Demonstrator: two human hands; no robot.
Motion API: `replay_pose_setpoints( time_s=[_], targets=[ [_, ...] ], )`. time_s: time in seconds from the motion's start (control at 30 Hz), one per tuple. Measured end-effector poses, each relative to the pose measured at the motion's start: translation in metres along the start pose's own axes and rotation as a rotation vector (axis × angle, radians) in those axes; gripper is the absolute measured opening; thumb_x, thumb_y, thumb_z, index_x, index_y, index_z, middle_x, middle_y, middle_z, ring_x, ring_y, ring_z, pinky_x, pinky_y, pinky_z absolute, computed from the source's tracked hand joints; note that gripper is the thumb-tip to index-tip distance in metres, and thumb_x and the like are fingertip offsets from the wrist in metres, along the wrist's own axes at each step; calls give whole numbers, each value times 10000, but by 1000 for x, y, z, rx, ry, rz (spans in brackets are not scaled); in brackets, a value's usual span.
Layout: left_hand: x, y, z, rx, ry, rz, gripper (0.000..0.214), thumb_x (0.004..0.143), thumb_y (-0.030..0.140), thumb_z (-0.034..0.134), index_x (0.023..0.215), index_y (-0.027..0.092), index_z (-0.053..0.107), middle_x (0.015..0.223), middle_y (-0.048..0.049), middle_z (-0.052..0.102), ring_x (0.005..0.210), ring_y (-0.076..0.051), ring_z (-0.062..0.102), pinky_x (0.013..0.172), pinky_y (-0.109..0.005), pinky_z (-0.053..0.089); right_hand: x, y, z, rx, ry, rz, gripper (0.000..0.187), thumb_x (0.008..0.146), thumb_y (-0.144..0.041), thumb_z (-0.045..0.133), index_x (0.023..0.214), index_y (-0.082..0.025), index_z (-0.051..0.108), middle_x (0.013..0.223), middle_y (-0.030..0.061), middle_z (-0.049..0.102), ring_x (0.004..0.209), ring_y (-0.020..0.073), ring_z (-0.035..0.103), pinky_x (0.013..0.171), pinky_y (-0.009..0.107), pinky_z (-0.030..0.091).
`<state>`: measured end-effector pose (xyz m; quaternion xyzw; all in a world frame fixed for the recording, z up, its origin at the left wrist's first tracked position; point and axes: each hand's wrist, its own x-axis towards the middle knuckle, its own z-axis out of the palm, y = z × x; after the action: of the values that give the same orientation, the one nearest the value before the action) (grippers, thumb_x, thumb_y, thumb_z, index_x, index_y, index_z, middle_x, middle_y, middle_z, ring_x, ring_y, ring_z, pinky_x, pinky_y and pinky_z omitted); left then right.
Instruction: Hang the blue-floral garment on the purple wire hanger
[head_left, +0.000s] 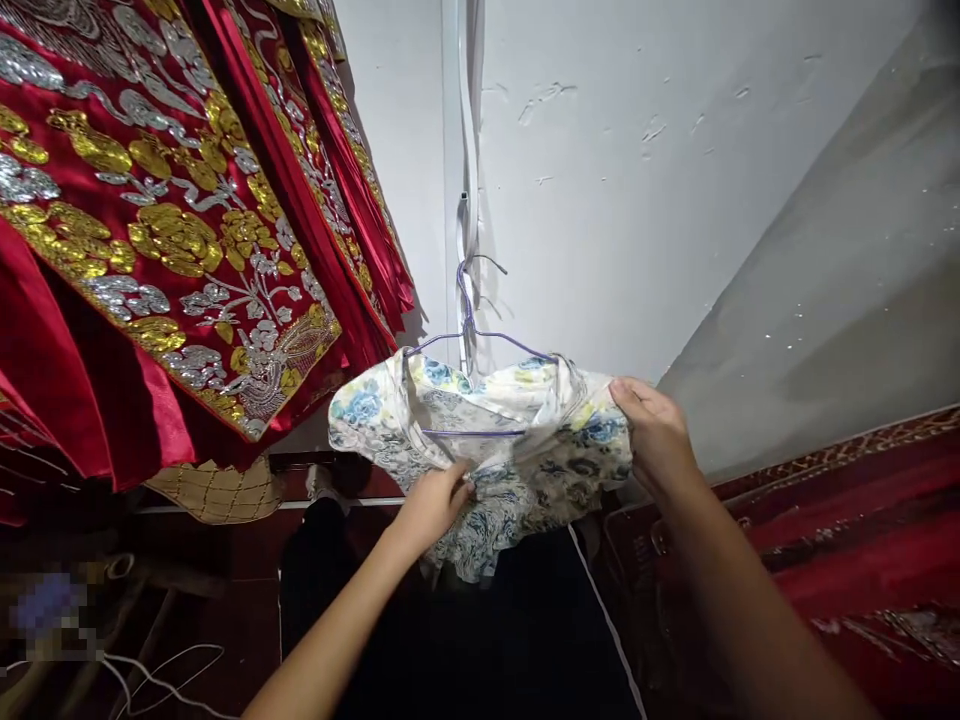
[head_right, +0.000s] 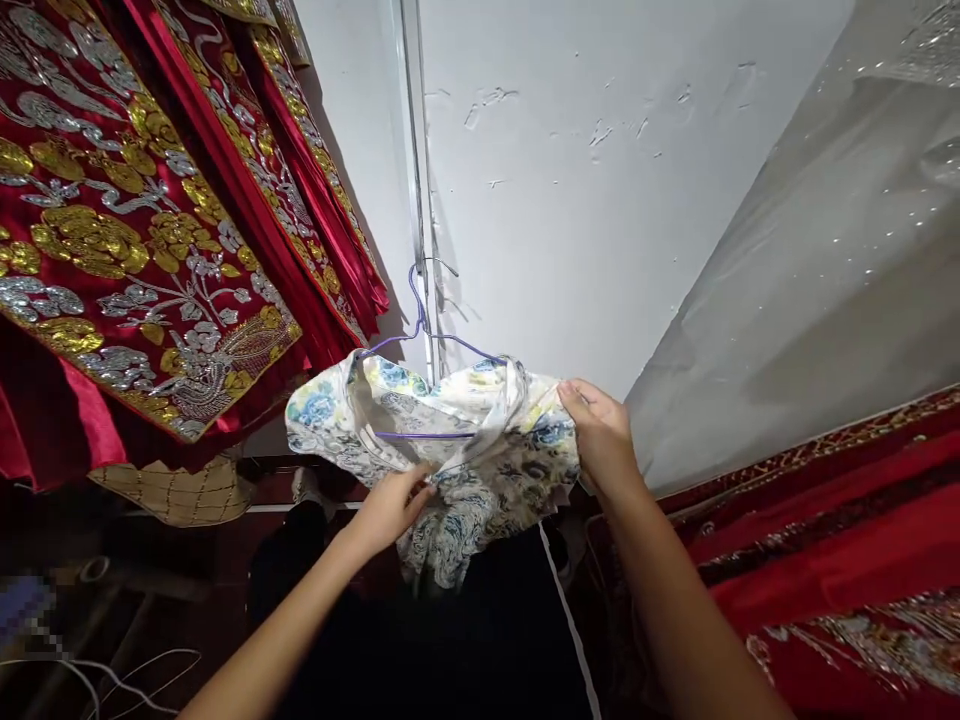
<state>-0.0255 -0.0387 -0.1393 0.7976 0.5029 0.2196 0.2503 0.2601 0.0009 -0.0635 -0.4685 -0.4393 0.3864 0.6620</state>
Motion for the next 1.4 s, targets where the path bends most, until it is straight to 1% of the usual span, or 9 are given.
replay_pose_setpoints(
  time_s=[0.17,0.27,0.3,0.43,0.5,0.83,0.93,1.1,1.4],
  targets=[
    [-24,3,39,-316,18,8,316,1027,402,385,866,214,580,761,-49,635,725,-214,610,680,-304,416,-3,22,-6,-307,197,-194,376,780,-526,723,955,-195,690,829,17,654,727,172,589,655,283,483],
    [-34,10,49,-508,55,-49,317,1036,433,361,931,226,576,808,-50,645,741,-208,612,694,-311,448,-46,51,8,-369,521,-314,361,817,-464,708,1052,-196,652,1032,59,652,916,208,602,834,340,486],
    [-36,13,50,-538,57,-59,317,1035,442,365,942,227,580,803,-48,641,731,-206,608,693,-313,453,-66,63,15,-354,511,-280,302,849,-457,681,999,-199,642,964,51,644,874,207,595,821,342,488],
    [-37,24,45,-521,48,5,326,1044,417,359,974,223,612,841,-57,643,767,-206,604,733,-322,460,-134,102,48,-281,-207,35,395,944,-545,512,722,-220,543,674,28,570,653,197,534,619,319,459],
    [-37,27,41,-458,66,31,340,1051,390,343,986,216,627,880,-68,648,811,-214,604,764,-330,459,-147,111,58,-294,-399,90,425,939,-575,507,702,-222,491,649,14,540,626,184,506,595,307,434],
    [-37,21,38,-273,158,-4,299,1040,353,395,1021,232,668,1014,-88,656,1035,-271,576,928,-400,442,-139,114,67,-259,-367,186,374,972,-476,446,705,-216,464,625,-16,498,565,142,460,573,278,360],
    [-40,20,43,-364,186,19,263,1024,318,447,1205,248,624,1100,-94,641,1062,-254,587,948,-393,453,-138,116,67,-212,-359,227,319,934,-386,472,666,-213,470,590,-22,489,531,128,427,550,274,340],
    [-40,10,67,-590,492,-82,332,944,265,602,1248,233,472,1136,-84,612,1068,-215,604,948,-349,469,-134,112,63,-157,-364,386,256,868,-333,472,644,-211,462,527,-41,490,437,95,364,490,259,275],
    [-30,21,82,-677,418,-86,98,953,254,532,1041,211,540,905,-33,645,870,-189,632,803,-290,464,-137,92,67,-169,-483,473,249,825,-343,480,658,-185,575,416,-29,535,333,86,351,415,237,255]
  ],
)
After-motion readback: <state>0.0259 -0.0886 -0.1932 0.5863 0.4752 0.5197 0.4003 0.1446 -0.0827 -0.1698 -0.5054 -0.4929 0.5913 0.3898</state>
